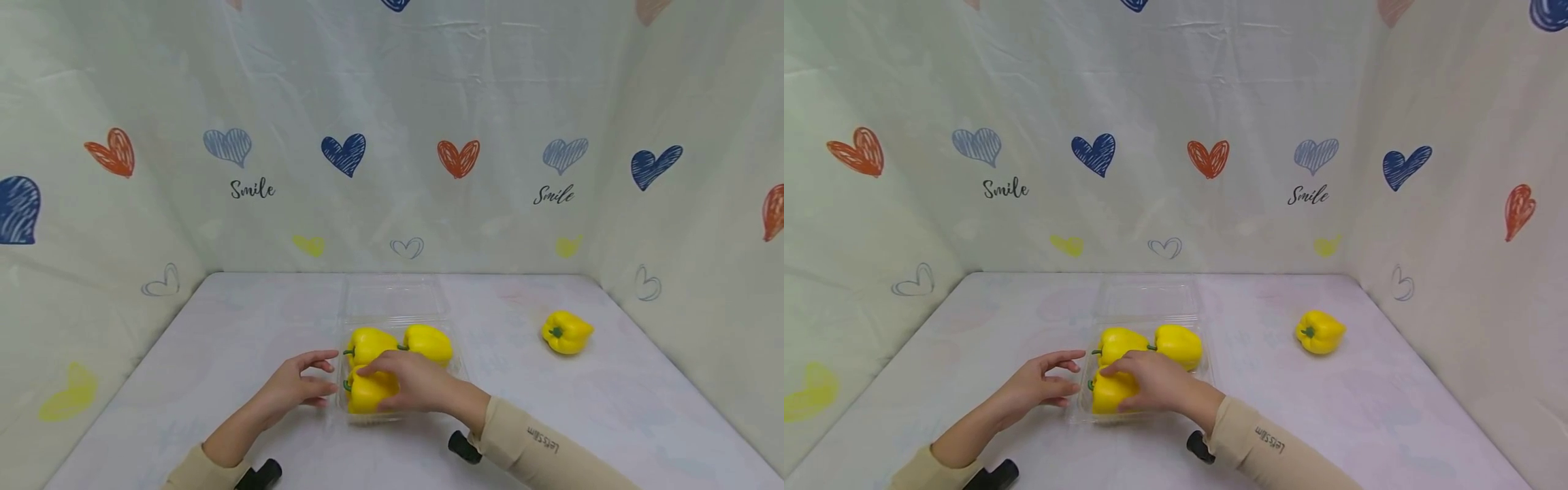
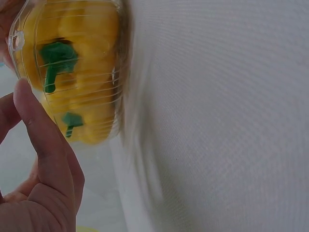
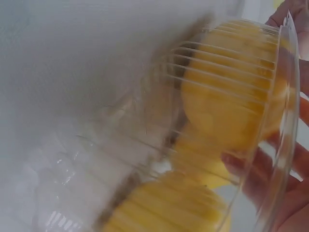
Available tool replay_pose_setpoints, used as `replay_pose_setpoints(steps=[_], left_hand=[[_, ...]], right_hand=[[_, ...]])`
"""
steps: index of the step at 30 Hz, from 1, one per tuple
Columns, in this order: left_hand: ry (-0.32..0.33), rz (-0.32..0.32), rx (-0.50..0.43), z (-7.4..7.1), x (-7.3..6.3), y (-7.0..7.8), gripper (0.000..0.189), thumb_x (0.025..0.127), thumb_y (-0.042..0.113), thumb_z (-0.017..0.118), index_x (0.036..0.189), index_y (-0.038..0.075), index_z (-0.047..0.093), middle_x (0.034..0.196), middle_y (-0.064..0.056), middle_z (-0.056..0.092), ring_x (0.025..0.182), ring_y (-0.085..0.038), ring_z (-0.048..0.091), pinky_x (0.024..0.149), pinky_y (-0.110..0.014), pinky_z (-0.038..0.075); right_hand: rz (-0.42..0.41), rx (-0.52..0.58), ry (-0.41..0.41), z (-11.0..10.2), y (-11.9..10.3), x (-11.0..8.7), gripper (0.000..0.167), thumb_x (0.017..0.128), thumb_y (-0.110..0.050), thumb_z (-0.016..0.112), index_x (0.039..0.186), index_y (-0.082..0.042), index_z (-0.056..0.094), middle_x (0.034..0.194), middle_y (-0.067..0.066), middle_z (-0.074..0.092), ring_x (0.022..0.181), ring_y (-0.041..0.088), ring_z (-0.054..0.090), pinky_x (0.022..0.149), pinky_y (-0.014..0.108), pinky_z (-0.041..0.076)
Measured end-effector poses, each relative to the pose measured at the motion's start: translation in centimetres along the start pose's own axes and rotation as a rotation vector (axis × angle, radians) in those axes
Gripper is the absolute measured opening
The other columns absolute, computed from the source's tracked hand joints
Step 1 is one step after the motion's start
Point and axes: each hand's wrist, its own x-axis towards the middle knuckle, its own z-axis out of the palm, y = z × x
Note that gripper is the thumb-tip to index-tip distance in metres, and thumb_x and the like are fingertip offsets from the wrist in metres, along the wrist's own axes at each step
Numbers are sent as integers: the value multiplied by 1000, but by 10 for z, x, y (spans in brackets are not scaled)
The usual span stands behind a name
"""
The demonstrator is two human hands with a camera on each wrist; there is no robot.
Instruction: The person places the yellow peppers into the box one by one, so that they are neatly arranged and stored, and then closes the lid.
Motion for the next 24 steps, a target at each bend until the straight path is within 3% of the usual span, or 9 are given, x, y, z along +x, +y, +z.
replay_pose_setpoints(steps=[9,14,24], left_hand=[[5,-9,-3,0,0,0,64,78,9,75,134,1,46,111,-14,47,73,-21,58,70,-35,56],[5,-8,-4,0,0,0,63,79,8,74,135,0,45,111,-14,47,73,-21,58,70,-35,56],[7,-11,1,0,0,-1,63,79,8,74,135,1,45,110,-13,47,73,-21,58,70,-35,56]], right_hand=[[-2,55,16,-8,6,-8,46,77,-19,77,120,-15,61,117,-7,58,108,10,53,95,26,41],[-18,101,73,-15,11,-16,41,76,-15,78,115,-11,63,114,-4,60,105,17,55,92,27,44],[-14,87,181,-23,27,-34,36,77,-10,76,111,-9,64,109,0,62,99,22,57,87,32,48]])
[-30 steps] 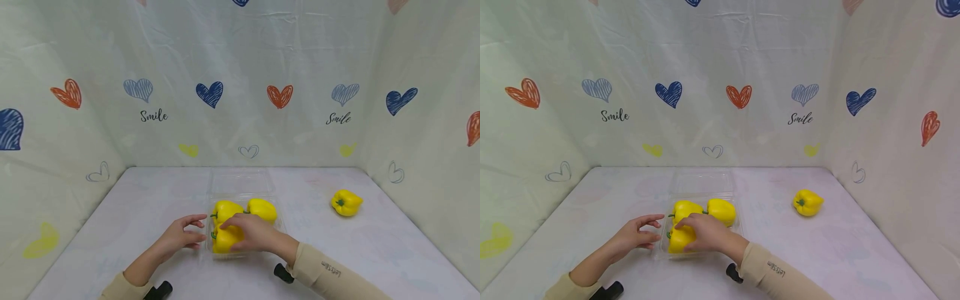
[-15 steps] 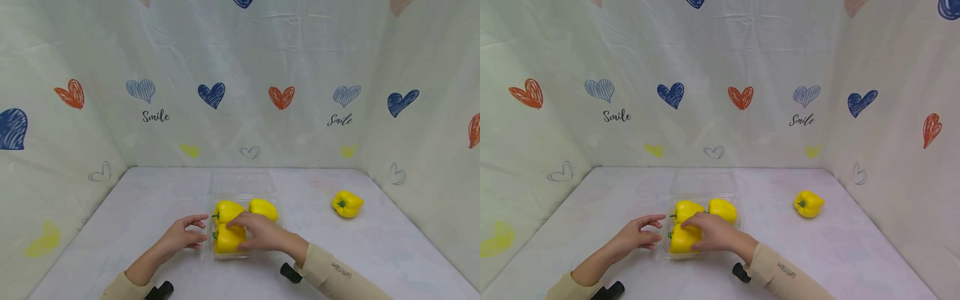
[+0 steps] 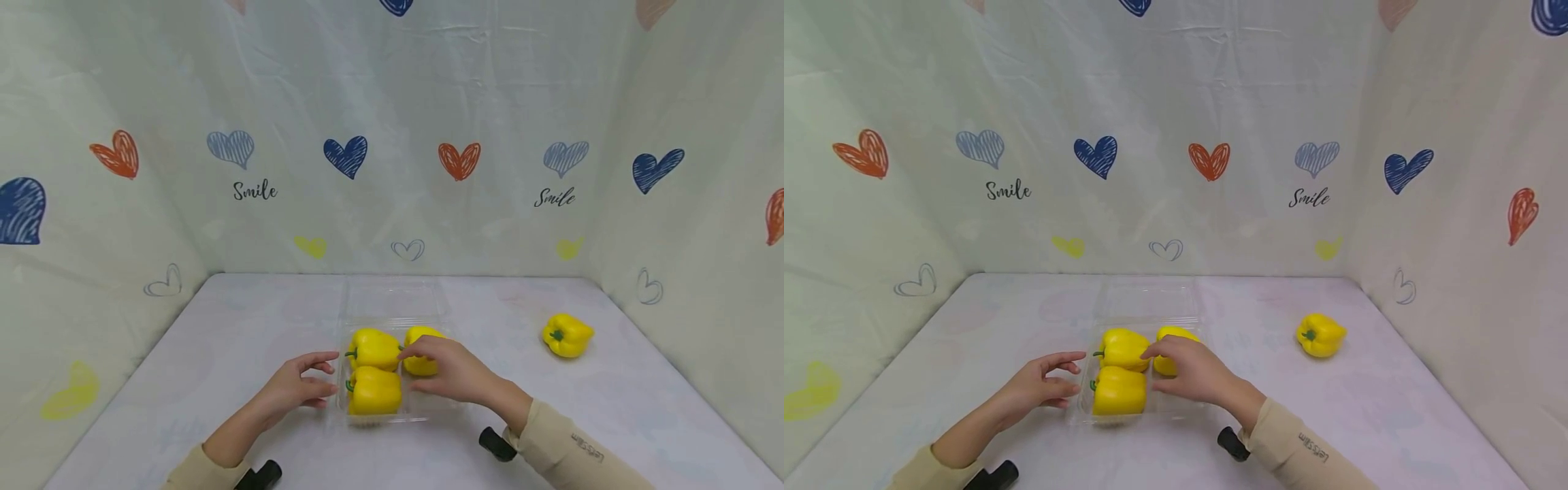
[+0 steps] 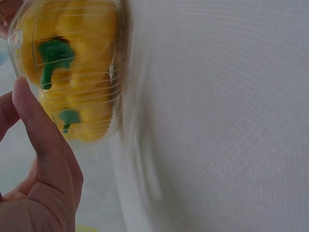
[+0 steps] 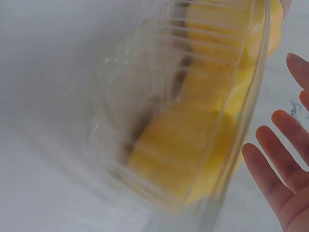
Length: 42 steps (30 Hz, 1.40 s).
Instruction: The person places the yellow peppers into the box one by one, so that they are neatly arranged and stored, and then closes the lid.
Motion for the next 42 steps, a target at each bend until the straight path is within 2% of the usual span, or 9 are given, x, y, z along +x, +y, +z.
replay_pose_setpoints(steps=[10,17,27,36,42], left_hand=[[19,-9,6,1,0,-1,64,78,8,75,134,2,46,110,-13,48,72,-21,58,69,-35,56],[15,-4,3,1,0,-1,64,77,9,76,134,2,47,110,-13,48,72,-21,57,70,-35,56],[14,0,13,1,-1,-1,63,77,9,75,133,1,47,109,-12,48,71,-20,57,69,-35,56],[7,8,3,0,-1,-1,63,78,9,75,133,1,46,109,-12,48,71,-20,57,69,-35,56],[19,1,6,1,0,-1,63,78,9,75,133,2,47,109,-12,48,72,-21,57,69,-35,56]], right_hand=[[50,0,71,-10,14,-16,35,77,-11,76,110,-8,63,109,-1,61,96,21,57,82,40,50],[5,-38,160,-17,26,-28,34,75,-6,76,107,-5,63,104,3,63,93,22,58,76,37,52],[34,-80,210,-26,41,-40,36,75,-6,77,108,-6,63,105,0,63,93,23,59,76,37,53],[55,-119,274,-35,52,-50,37,73,-5,78,107,-10,64,104,-4,62,91,15,58,74,34,53],[75,-144,293,-40,61,-57,37,72,-4,79,107,-9,65,103,-2,63,90,16,59,73,35,54]])
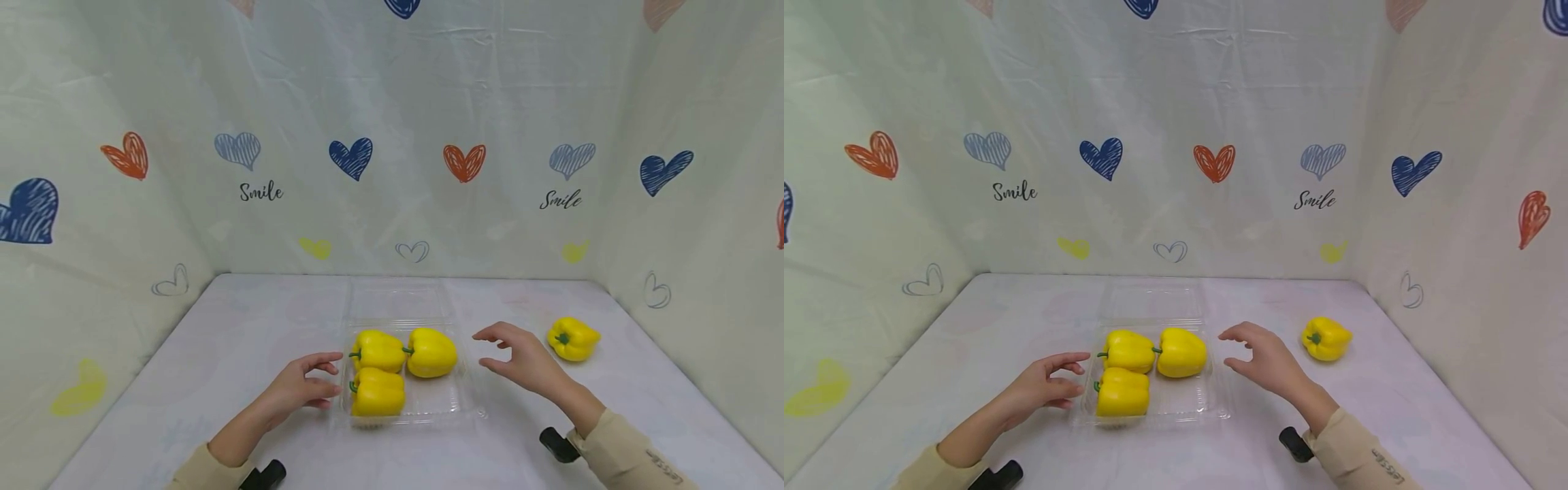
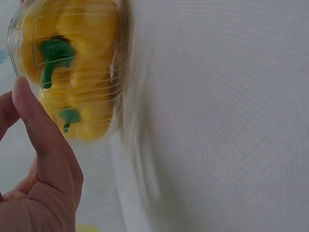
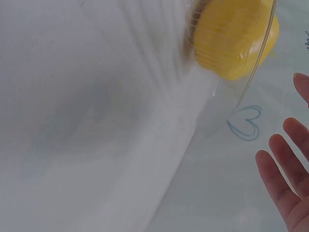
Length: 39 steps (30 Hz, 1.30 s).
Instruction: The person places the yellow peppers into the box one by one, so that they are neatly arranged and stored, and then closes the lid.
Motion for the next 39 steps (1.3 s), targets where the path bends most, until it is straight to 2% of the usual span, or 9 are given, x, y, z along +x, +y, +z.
replay_pose_setpoints(steps=[13,22,31,39], left_hand=[[7,-5,2,1,-2,3,62,77,7,75,133,1,47,108,-12,49,69,-20,57,69,-35,56],[3,-1,-3,0,-2,3,63,77,8,75,133,1,47,109,-12,48,69,-20,56,69,-34,56],[5,-7,0,0,-3,3,62,77,8,75,133,2,47,108,-12,49,71,-22,57,69,-34,56],[27,-23,6,2,-1,3,61,77,7,75,132,3,48,108,-11,49,69,-20,57,69,-34,56]], right_hand=[[82,-49,46,-17,18,-12,37,71,-1,78,105,-5,64,100,2,63,87,20,59,72,38,54],[92,-99,84,-30,32,-21,39,68,1,80,104,-5,65,99,3,63,86,19,57,71,36,53],[132,-161,90,-44,51,-30,38,70,-3,80,105,-4,65,101,6,63,91,27,58,75,42,53],[183,-162,62,-54,72,-36,36,73,-2,77,106,-1,64,105,15,61,95,36,55,79,53,48]])
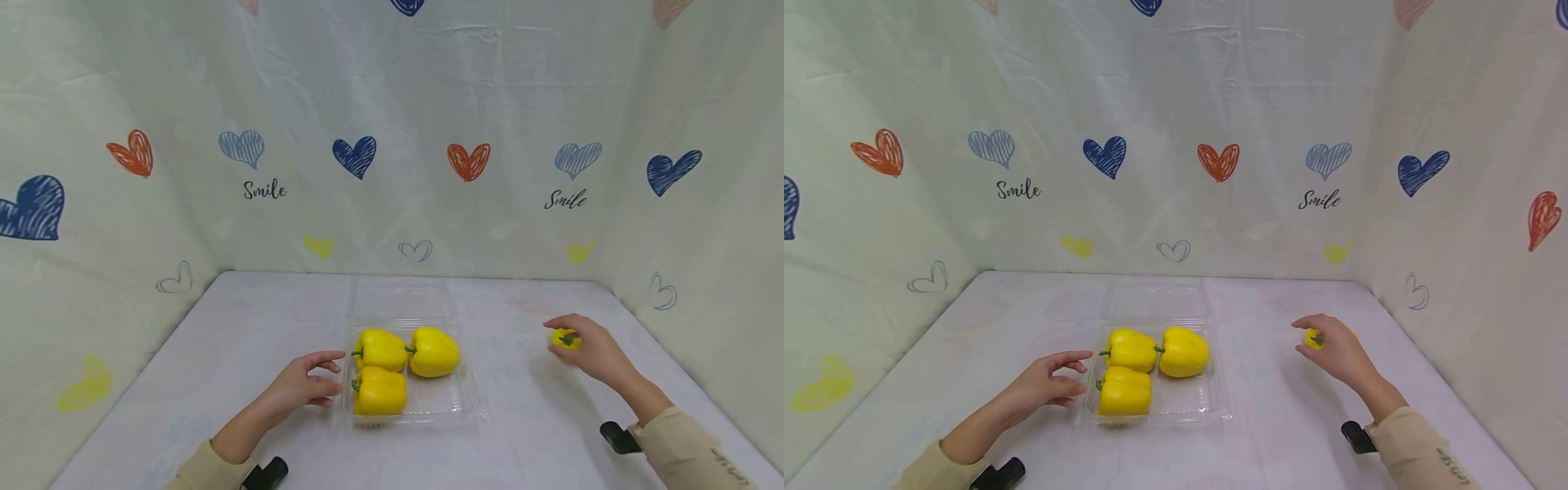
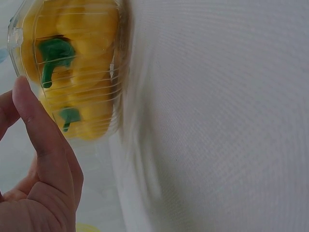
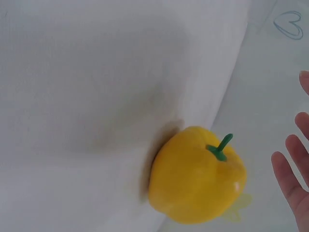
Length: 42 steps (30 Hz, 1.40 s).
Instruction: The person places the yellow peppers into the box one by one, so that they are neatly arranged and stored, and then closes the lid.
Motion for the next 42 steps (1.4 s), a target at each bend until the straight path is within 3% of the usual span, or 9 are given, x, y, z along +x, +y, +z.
replay_pose_setpoints(steps=[5,12,24,32,37,42], left_hand=[[0,5,3,0,0,0,60,78,6,74,132,2,48,108,-12,49,70,-20,57,68,-34,56],[-3,8,2,0,-1,0,61,78,6,74,132,2,48,108,-12,49,70,-20,57,68,-34,56],[-1,2,7,0,2,-2,62,77,7,75,132,3,48,108,-12,49,70,-21,58,69,-34,56],[8,-3,7,0,2,-2,61,77,6,75,133,3,48,108,-11,49,70,-21,57,69,-34,56],[5,1,1,0,1,-2,62,77,7,75,133,3,48,109,-11,49,71,-21,58,68,-35,56],[6,-1,-1,1,1,-1,61,77,6,75,132,3,49,109,-12,49,71,-20,58,68,-35,56]], right_hand=[[12,-5,-6,-3,14,1,35,71,1,76,103,1,64,105,20,60,97,40,51,81,57,43],[104,10,-79,-8,33,-1,39,72,1,75,108,4,61,112,26,55,105,45,43,89,64,33],[195,19,-190,-10,59,-8,48,73,-1,73,116,7,54,120,33,45,109,51,39,90,67,31],[204,-7,-171,-9,62,-6,42,73,-3,74,110,6,59,107,27,50,95,46,46,82,62,41],[256,57,-210,-9,61,-4,37,74,-8,75,104,2,56,125,36,39,110,55,34,90,70,28],[290,73,-234,-6,57,-6,42,74,-13,76,104,-1,50,120,33,45,104,51,41,87,67,35]])
